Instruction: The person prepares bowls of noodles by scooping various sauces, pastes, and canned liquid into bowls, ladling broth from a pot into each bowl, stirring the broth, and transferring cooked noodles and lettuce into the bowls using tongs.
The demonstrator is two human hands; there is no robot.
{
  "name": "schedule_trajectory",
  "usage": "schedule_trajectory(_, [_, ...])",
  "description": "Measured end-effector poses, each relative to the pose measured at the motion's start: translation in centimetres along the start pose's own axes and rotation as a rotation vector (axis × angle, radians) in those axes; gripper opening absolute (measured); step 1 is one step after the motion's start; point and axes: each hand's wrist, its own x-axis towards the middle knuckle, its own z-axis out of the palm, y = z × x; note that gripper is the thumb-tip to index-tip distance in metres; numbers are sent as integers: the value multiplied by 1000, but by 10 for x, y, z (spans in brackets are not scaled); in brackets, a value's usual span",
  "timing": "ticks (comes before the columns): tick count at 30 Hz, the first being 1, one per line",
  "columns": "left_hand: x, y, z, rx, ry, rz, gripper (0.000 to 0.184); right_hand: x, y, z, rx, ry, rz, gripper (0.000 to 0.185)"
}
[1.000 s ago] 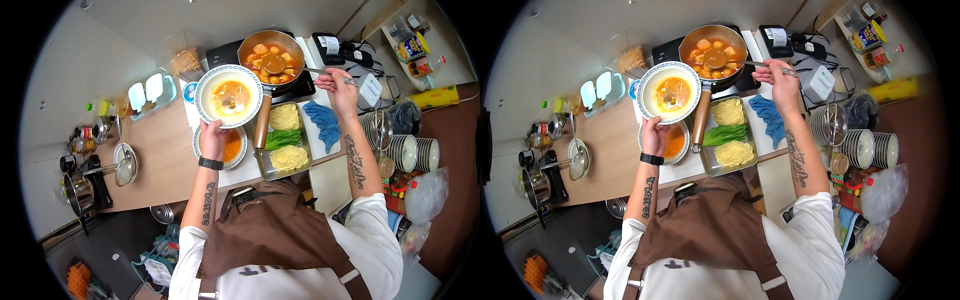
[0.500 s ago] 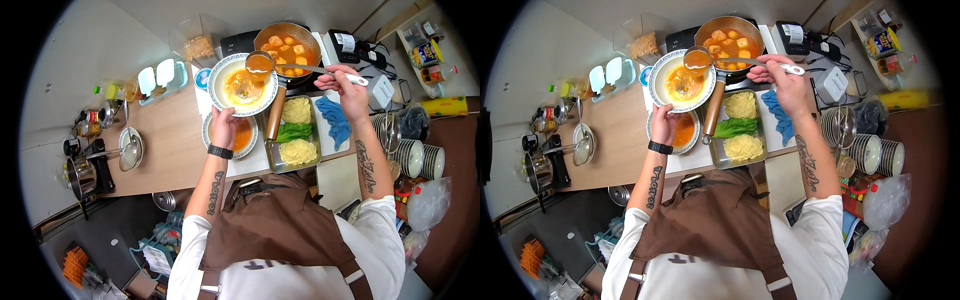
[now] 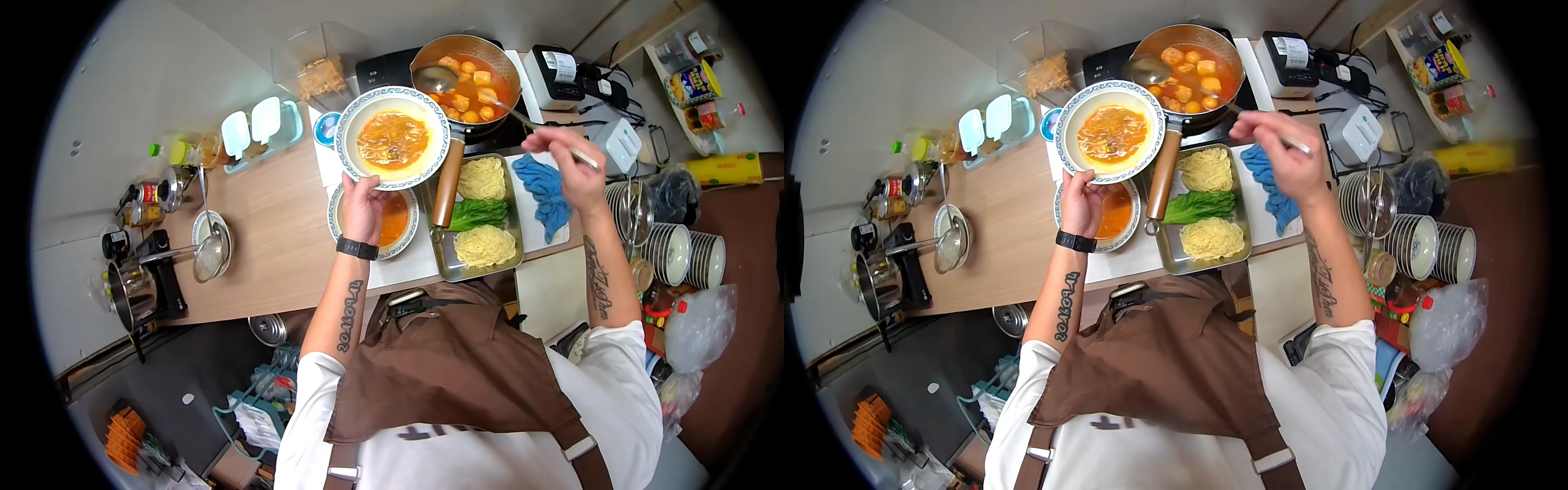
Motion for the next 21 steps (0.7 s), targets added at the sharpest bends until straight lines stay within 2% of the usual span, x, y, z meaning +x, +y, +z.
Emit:
schedule_trajectory(3, [-2, 2, 4, 0, 3, -3, 48, 8, 32, -4, 128, 192, 193, 25])
schedule_trajectory(10, [-1, 4, 7, 5, 7, -8, 47, 24, 66, -3, 185, 369, 384, 27])
schedule_trajectory(21, [-1, 4, 5, 14, -5, 0, 46, 29, 77, -11, 287, 436, 409, 26])
